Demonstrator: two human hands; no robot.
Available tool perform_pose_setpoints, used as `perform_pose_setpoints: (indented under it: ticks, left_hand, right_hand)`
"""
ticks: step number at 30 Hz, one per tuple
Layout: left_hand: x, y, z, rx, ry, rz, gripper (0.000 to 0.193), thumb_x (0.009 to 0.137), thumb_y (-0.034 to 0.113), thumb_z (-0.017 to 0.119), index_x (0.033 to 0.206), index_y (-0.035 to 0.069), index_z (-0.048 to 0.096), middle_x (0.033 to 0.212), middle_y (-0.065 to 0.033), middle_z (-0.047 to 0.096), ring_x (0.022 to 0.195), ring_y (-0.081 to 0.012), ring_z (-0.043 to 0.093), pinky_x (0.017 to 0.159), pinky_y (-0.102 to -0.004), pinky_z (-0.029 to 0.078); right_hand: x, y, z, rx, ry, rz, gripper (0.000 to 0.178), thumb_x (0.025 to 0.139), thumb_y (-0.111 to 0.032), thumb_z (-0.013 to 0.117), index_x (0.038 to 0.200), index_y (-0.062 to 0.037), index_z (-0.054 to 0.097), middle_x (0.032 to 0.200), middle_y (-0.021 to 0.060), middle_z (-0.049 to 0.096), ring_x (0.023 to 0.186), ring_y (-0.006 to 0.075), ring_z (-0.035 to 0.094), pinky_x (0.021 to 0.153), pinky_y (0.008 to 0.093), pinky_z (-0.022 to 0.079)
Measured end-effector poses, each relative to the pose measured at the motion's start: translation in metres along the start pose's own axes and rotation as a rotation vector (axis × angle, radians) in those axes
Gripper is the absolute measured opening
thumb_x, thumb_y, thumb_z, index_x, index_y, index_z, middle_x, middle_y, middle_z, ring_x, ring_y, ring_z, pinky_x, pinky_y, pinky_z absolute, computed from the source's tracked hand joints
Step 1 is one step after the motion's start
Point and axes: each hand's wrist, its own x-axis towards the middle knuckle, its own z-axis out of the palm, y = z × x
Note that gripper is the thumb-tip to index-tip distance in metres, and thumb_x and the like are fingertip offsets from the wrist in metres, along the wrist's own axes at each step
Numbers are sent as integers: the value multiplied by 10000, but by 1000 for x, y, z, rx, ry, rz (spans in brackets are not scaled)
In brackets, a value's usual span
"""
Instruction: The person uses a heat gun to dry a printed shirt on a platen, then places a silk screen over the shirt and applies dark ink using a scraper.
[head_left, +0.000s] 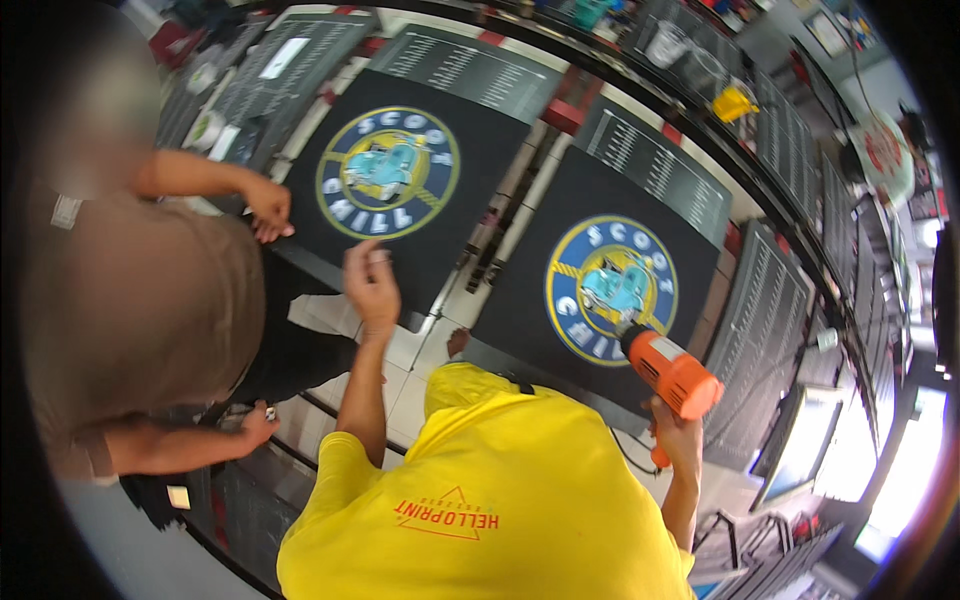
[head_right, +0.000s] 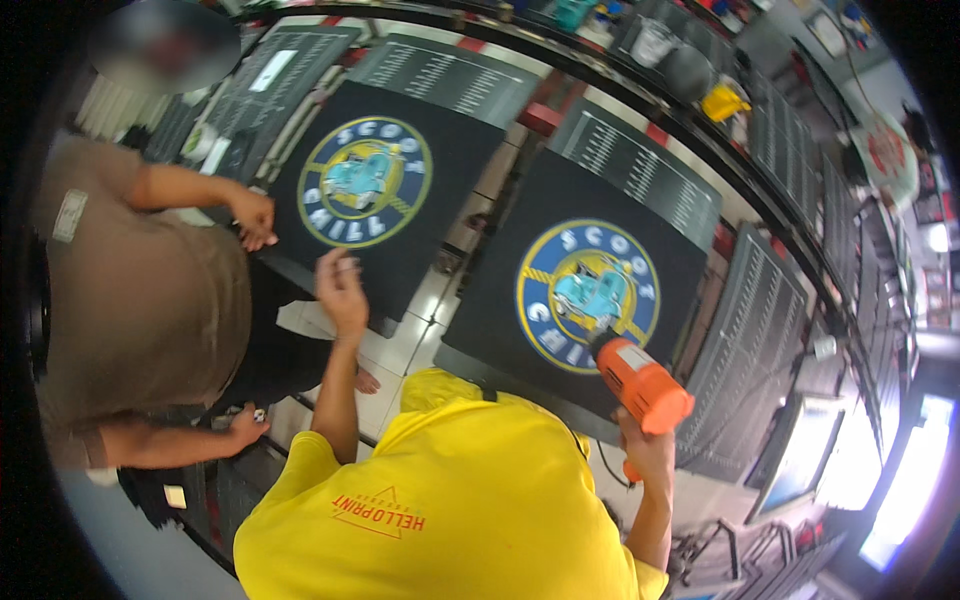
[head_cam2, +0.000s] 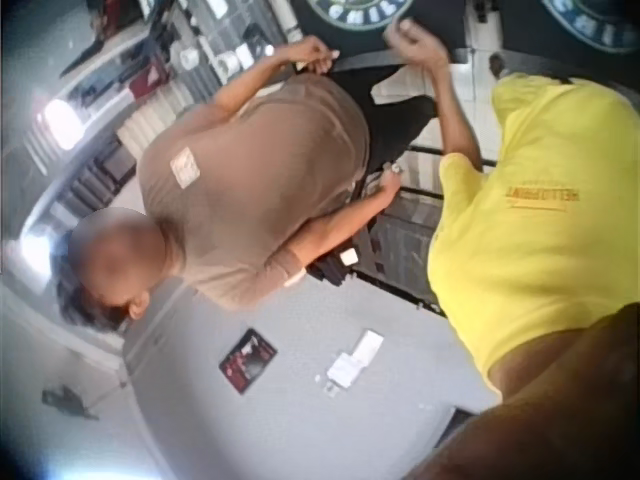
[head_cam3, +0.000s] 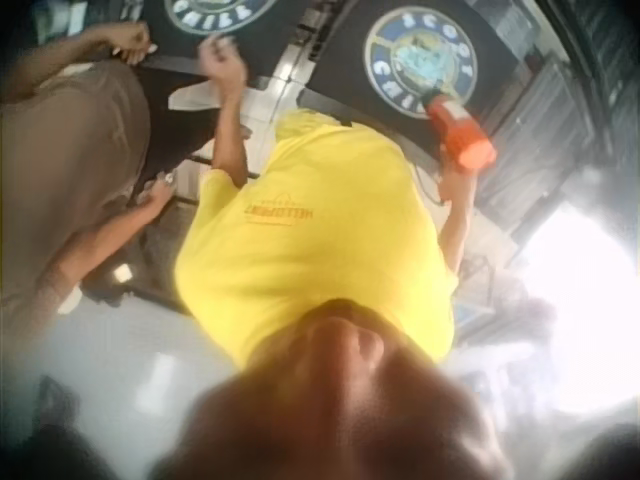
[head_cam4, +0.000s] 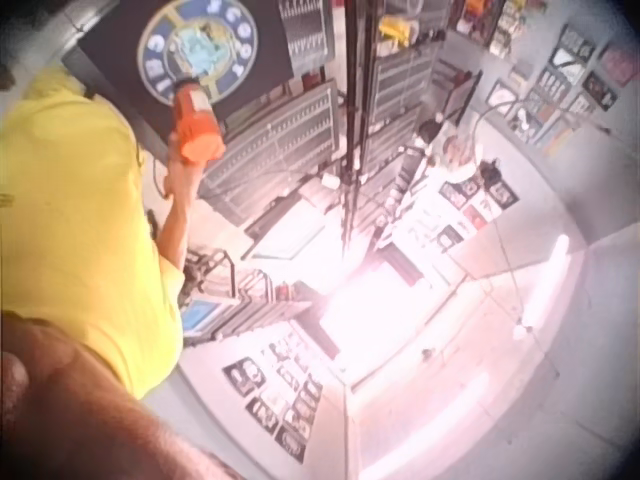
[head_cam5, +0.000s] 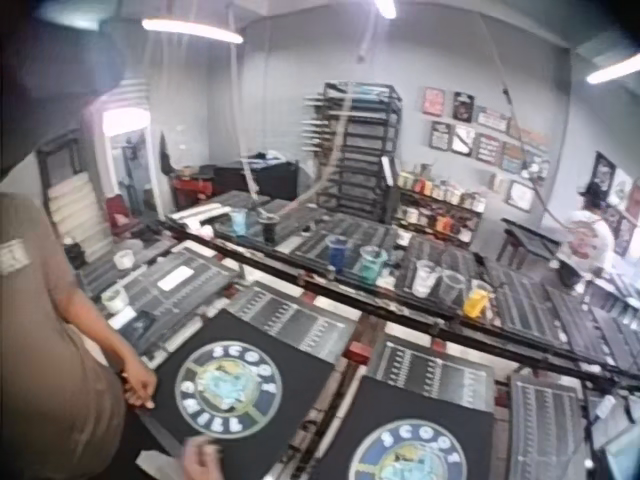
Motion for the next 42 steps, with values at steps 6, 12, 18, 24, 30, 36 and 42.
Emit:
perform_pose_setpoints:
  ticks: [6, 12, 18, 24, 30, 36, 42]
  left_hand:
    - [70, 94, -13, -755, 118, 30, 780, 983, 229, 571, 1600, 110, 108, 1154, -147, 602, 768, -171, 655, 611, -256, 534]
    - [118, 199, -129, -693, 637, 806, 785, 985, 428, 497, 1611, 196, 84, 1254, -168, 533, 815, -202, 560, 652, -300, 510]
    - [108, 133, -52, -1562, -3, -170, 885, 886, 757, 454, 1560, 198, 321, 1509, -160, 411, 1339, -377, 453, 1063, -656, 334]
    - [104, 131, -18, -1856, -562, -37, 1231, 599, 861, 656, 1594, 303, 194, 1686, -32, 35, 1527, -411, 44, 1096, -794, 124]
    - [99, 108, 3, -973, -580, -178, 786, 952, 539, 588, 1476, -5, 370, 1389, -225, 542, 1232, -369, 585, 1095, -506, 427]
    - [-45, 54, 81, -414, -678, -182, 357, 1014, 200, 554, 1306, -5, 570, 1308, -145, 625, 1215, -263, 589, 1057, -369, 435]
    - [-87, 73, 87, 77, -705, 327, 445, 971, 185, 578, 1372, 7, 504, 1465, -187, 482, 1411, -395, 378, 1182, -492, 277]
  right_hand:
    - [26, 55, -13, 124, -82, -175, 343, 919, -215, 686, 1202, -39, 604, 790, 64, 668, 515, 105, 535, 463, 260, 417]
    - [15, 30, -30, 133, -82, -135, 324, 955, -147, 627, 1245, -18, 560, 806, 87, 679, 507, 103, 539, 448, 256, 456]
    - [3, 6, -20, 168, -108, -155, 327, 953, -149, 623, 1241, -9, 551, 849, 96, 694, 520, 108, 545, 466, 259, 450]
    - [-15, 7, -21, 144, -50, -94, 294, 949, -168, 641, 1197, -17, 592, 846, 71, 695, 556, 100, 560, 494, 265, 463]
    - [-12, 13, -22, 1, -193, -111, 349, 880, -152, 725, 1179, -48, 578, 769, -1, 592, 593, 106, 552, 563, 295, 474]
    - [-8, 4, -26, -37, -72, -120, 406, 891, -176, 716, 1248, -40, 579, 906, 33, 629, 677, 119, 578, 622, 303, 491]
    - [-9, 3, -24, -43, -86, -29, 461, 887, -173, 716, 1300, -37, 562, 1001, 69, 661, 805, 154, 614, 753, 327, 514]
